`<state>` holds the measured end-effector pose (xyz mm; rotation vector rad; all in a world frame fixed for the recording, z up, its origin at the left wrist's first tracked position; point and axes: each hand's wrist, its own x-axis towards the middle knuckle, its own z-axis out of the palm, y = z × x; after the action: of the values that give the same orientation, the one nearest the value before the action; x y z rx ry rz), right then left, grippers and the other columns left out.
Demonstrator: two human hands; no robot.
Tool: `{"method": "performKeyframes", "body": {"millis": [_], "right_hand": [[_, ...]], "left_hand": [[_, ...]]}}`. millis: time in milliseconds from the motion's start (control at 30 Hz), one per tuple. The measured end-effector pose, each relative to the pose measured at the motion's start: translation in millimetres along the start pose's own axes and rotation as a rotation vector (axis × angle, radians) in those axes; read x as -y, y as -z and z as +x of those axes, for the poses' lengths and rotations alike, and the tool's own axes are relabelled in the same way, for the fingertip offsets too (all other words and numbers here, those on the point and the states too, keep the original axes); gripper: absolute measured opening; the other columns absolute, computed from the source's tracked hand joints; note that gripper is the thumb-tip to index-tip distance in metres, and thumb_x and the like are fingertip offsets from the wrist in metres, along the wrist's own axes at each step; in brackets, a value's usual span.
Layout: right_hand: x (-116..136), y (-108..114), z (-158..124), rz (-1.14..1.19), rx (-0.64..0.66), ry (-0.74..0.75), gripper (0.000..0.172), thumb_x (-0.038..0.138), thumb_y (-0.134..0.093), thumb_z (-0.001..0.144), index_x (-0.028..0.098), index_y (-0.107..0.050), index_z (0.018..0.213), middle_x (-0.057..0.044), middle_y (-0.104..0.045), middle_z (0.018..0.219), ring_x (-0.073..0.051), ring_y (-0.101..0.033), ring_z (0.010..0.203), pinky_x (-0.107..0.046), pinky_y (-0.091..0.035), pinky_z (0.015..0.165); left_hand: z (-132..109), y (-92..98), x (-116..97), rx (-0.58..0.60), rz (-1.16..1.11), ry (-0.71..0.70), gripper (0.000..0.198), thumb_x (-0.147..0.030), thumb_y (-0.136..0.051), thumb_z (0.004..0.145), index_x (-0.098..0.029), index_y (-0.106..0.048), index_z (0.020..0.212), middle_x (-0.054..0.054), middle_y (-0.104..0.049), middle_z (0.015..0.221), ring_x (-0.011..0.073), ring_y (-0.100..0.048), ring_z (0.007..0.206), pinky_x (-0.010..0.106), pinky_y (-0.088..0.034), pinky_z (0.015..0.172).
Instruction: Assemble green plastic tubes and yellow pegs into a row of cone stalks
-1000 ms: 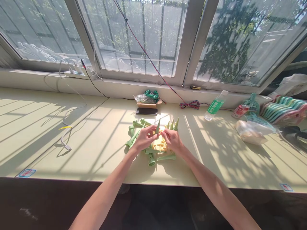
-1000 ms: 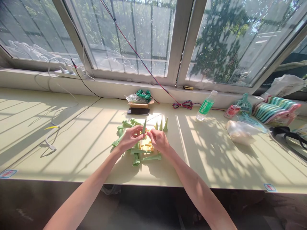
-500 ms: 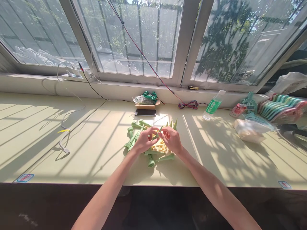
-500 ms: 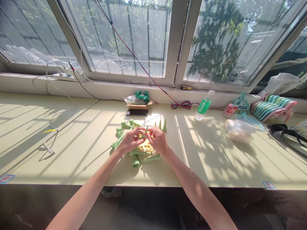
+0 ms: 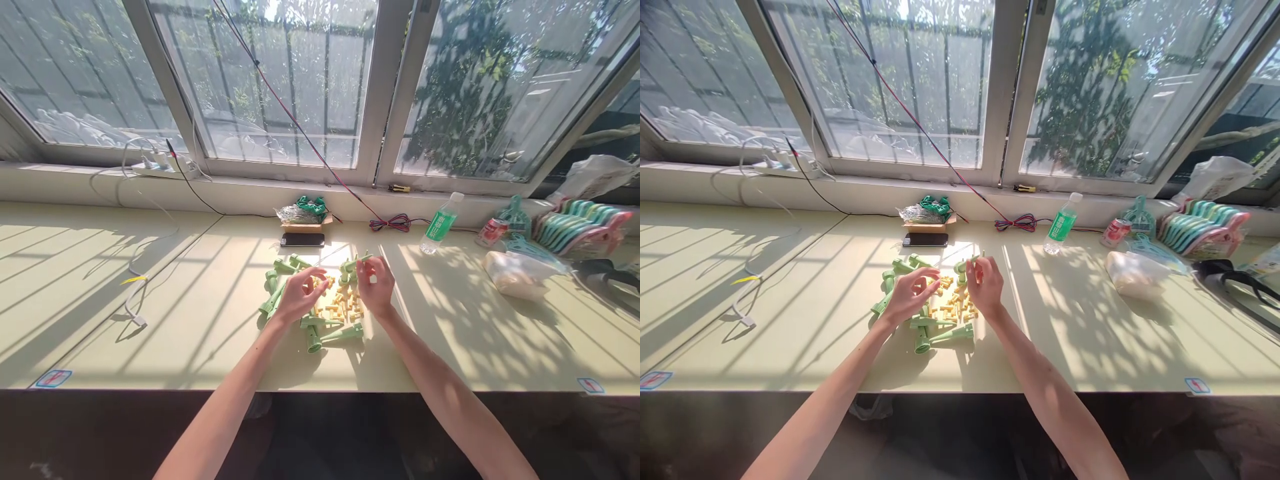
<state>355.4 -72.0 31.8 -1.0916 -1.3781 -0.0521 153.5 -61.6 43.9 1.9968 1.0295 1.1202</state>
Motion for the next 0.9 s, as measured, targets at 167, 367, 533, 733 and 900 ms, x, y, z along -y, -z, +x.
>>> {"method": "performKeyframes", "body": {"millis": [167, 367, 533, 733, 900], "right_hand": [[-19.0, 7.5, 23.4, -0.148, -0.131, 0.014, 0.028, 0.041, -0.047, 0.101, 0.021, -0.057, 0.084, -0.004, -0.053, 0.074, -0.017, -0.049, 0.063, -0.031, -0.044, 0.063], [-28.5, 5.8, 38.2, -0.274, -0.102, 0.058, 0.030, 0.040, -0.041, 0.104, 0.019, -0.057, 0.090, -0.005, -0.056, 0.079, -0.018, -0.053, 0.071, -0.030, -0.042, 0.067], [-31.2, 3.0, 45.0, -0.365, -0.038, -0.017, 0.029, 0.038, -0.040, 0.103, 0.018, -0.058, 0.091, -0.005, -0.059, 0.083, -0.016, -0.052, 0.068, -0.028, -0.039, 0.064], [-34.2, 1.1, 50.9, -0.452, 0.164, -0.101, 0.021, 0.029, -0.048, 0.098, 0.018, -0.059, 0.085, -0.006, -0.060, 0.081, -0.018, -0.052, 0.070, -0.028, -0.037, 0.065], [-36.2, -0.9, 47.0, -0.492, 0.217, -0.146, 0.019, 0.027, -0.051, 0.095, 0.017, -0.061, 0.083, -0.006, -0.062, 0.078, -0.019, -0.053, 0.070, -0.028, -0.035, 0.064]], "left_hand": [[-1.5, -2.1, 5.8, -0.059, 0.098, -0.104, 0.027, -0.042, -0.061, 0.093, -0.018, -0.071, 0.100, 0.006, -0.075, 0.091, 0.0110, -0.057, 0.054, 0.023, -0.047, 0.047], [-2.9, -4.6, 10.8, -0.055, 0.190, -0.231, 0.018, -0.034, -0.060, 0.094, -0.020, -0.070, 0.098, 0.003, -0.075, 0.086, 0.0089, -0.049, 0.048, 0.023, -0.044, 0.048], [-3.4, -5.4, 10.5, -0.032, 0.208, -0.295, 0.017, -0.029, -0.056, 0.096, -0.020, -0.071, 0.096, 0.005, -0.076, 0.089, 0.0113, -0.055, 0.053, 0.026, -0.049, 0.051], [-3.7, -5.8, 8.4, -0.018, 0.181, -0.297, 0.018, -0.027, -0.054, 0.095, -0.024, -0.072, 0.095, 0.006, -0.075, 0.090, 0.0142, -0.057, 0.056, 0.030, -0.051, 0.052], [-3.5, -6.8, 8.1, -0.021, 0.186, -0.286, 0.019, -0.028, -0.054, 0.095, -0.020, -0.071, 0.092, 0.007, -0.075, 0.092, 0.0146, -0.059, 0.058, 0.030, -0.052, 0.055]]}}
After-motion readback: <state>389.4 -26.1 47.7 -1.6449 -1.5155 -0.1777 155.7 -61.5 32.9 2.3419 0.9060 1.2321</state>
